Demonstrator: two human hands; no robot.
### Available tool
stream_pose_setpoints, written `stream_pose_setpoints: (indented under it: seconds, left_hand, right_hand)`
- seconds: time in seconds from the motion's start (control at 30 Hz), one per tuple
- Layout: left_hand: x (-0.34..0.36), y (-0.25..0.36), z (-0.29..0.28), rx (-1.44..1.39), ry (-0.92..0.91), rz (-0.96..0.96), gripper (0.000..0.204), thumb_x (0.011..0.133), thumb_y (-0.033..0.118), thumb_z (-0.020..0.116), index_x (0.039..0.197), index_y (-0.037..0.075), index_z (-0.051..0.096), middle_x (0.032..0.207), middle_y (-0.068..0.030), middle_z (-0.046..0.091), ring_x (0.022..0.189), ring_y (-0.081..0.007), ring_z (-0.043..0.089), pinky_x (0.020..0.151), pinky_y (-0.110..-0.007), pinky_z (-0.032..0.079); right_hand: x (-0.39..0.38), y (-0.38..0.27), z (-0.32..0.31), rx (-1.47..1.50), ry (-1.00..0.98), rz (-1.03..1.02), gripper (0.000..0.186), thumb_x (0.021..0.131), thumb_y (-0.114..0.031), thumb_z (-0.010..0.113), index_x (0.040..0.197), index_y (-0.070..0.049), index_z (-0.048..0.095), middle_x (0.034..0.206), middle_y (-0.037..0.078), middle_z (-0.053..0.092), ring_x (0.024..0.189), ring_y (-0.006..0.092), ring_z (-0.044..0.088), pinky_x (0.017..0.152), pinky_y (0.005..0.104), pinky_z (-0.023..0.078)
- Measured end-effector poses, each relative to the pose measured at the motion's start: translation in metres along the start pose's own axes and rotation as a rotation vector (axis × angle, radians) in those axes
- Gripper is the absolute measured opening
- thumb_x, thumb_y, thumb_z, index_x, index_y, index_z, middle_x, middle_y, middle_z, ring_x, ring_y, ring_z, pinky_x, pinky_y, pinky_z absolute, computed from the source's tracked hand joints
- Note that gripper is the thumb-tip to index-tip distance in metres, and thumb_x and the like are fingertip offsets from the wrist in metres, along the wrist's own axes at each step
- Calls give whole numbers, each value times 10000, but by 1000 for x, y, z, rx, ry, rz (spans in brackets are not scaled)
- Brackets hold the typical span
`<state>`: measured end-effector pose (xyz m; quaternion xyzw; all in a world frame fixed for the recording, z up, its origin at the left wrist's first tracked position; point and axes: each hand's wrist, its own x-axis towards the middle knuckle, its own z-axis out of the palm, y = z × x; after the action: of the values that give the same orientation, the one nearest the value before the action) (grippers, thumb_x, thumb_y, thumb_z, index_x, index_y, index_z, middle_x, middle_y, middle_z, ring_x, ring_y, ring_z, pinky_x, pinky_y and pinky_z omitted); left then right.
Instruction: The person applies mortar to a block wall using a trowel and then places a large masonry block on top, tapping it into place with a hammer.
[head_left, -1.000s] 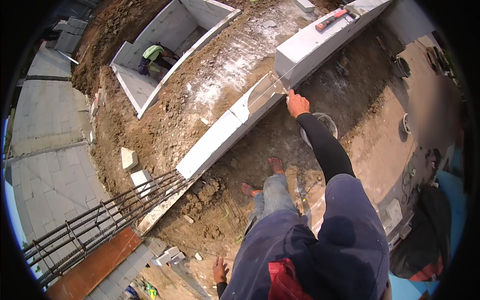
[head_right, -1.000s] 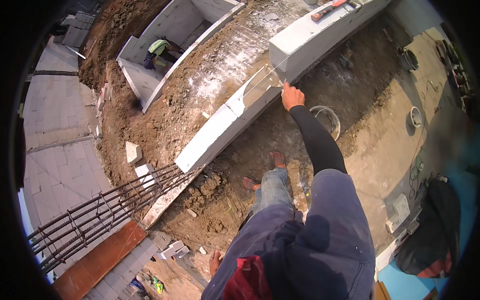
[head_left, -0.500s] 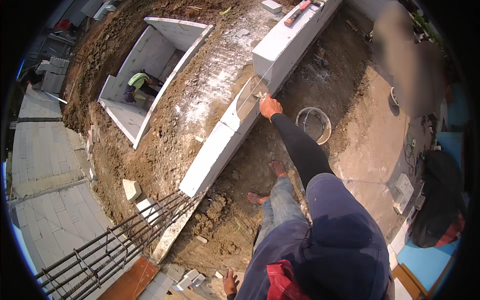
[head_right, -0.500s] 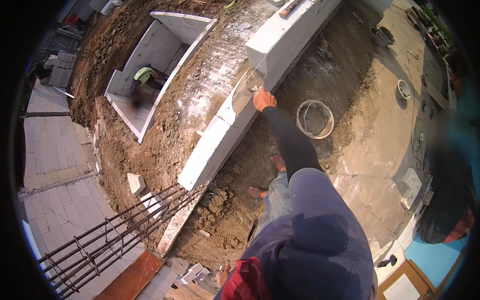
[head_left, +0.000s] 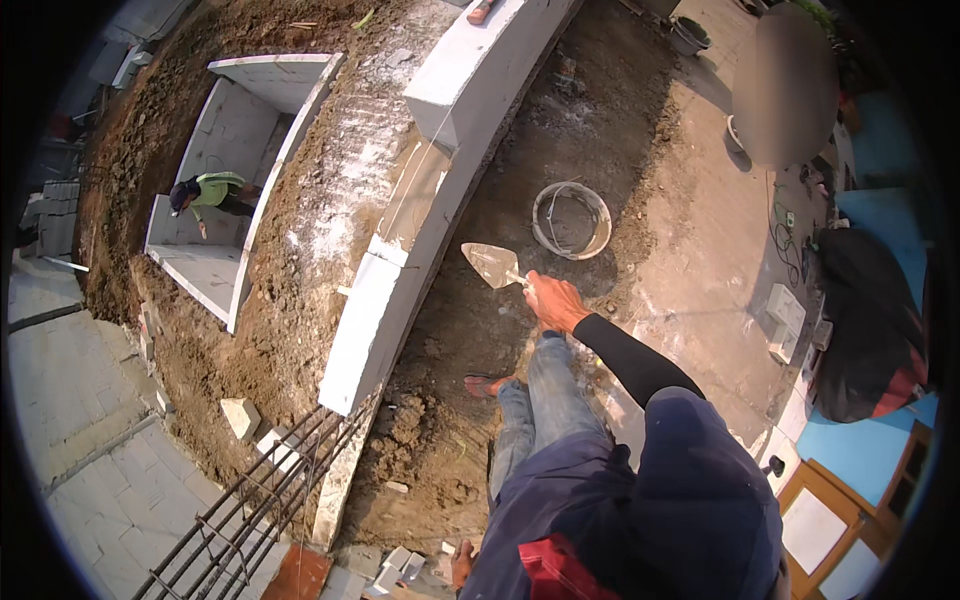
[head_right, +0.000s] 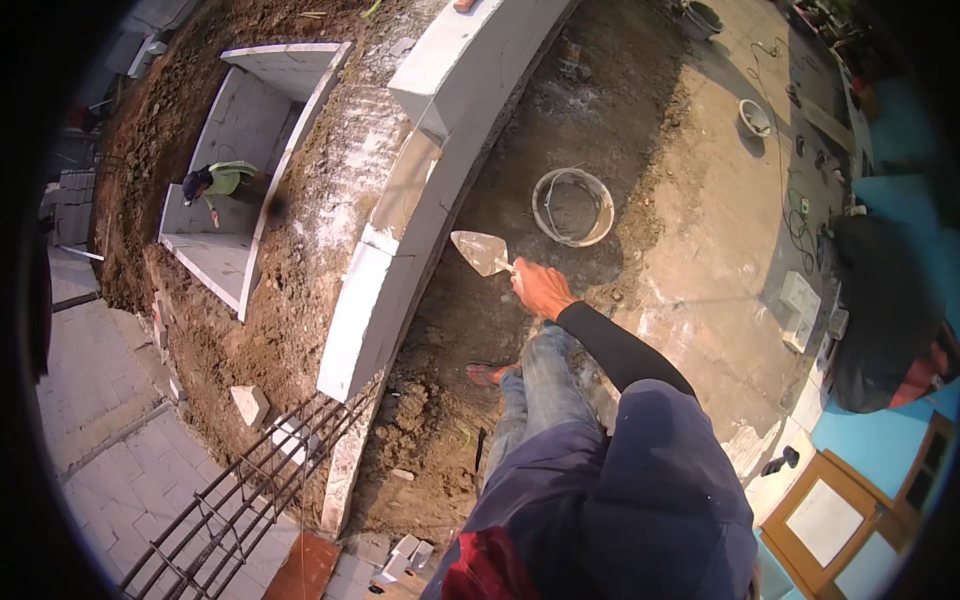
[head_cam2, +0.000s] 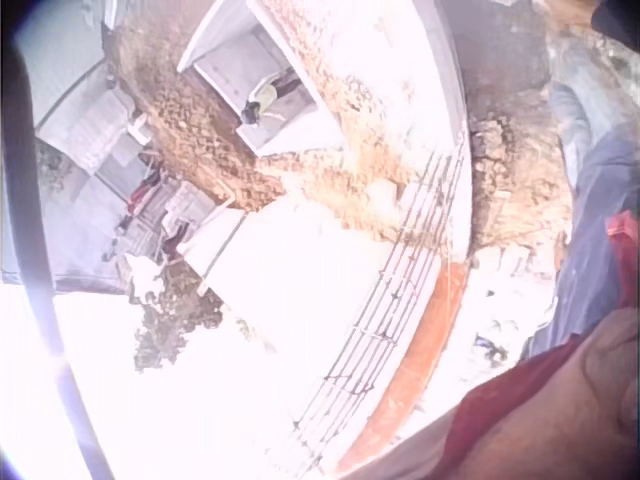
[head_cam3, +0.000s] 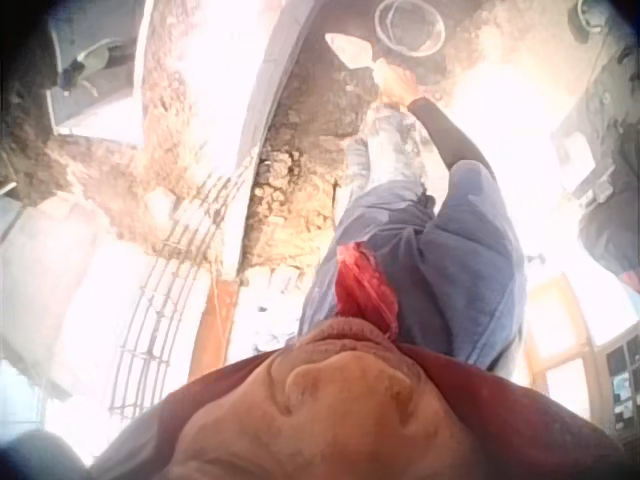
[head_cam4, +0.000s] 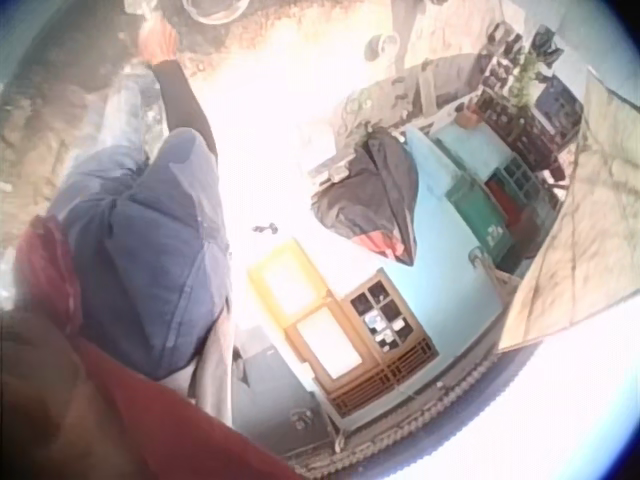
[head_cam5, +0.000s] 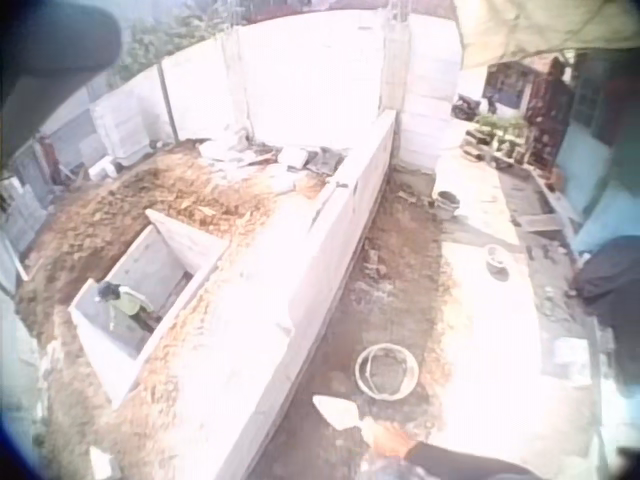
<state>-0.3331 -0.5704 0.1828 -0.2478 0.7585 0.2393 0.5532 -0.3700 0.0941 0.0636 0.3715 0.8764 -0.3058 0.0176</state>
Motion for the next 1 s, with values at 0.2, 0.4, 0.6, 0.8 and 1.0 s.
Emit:
stream_pose_setpoints:
  seconds: [0.2, 0.4, 0.6, 0.8, 1.0]
  left_hand:
    - [18, 37, 60, -145, -57, -246, 661, 970, 475, 604, 1401, -14, 492, 1415, -172, 553, 1262, -314, 557, 1020, -445, 478]
    - [-16, 152, 118, 572, -143, 355, 480, 1021, 294, 571, 1481, 195, 475, 1481, -253, 454, 1320, -427, 481, 1092, -443, 424]
    - [-36, 219, 176, 493, -3, -29, 516, 1025, 335, 574, 1463, 75, 491, 1428, -226, 529, 1299, -306, 525, 1083, -374, 412]
    - [-63, 183, 166, 394, -91, 15, 469, 1047, 281, 458, 1483, 114, 501, 1533, -135, 460, 1260, -222, 540, 998, -343, 460]
    - [-77, 159, 147, 778, -112, -186, 459, 1035, 200, 429, 1486, 146, 493, 1539, -140, 451, 1269, -280, 549, 998, -357, 478]
  right_hand:
    - [-19, 163, -21, -121, -135, 569, 383, 960, -358, 563, 1165, -35, 591, 954, 275, 703, 933, 466, 668, 816, 552, 517]
    - [50, 304, 40, -327, -203, 450, 342, 955, -364, 580, 1066, -50, 655, 919, 198, 717, 899, 384, 702, 791, 506, 536]
    - [141, 377, 139, -443, -143, 269, 239, 981, -255, 544, 950, -77, 700, 839, 156, 715, 854, 324, 711, 727, 447, 545]
    - [161, 400, 181, -297, -384, 118, 356, 924, -382, 635, 989, -38, 703, 868, 212, 707, 892, 385, 691, 802, 489, 538]
    - [126, 410, 64, 79, -470, 236, 504, 906, -484, 651, 1156, -52, 717, 960, 234, 715, 962, 409, 679, 851, 479, 520]
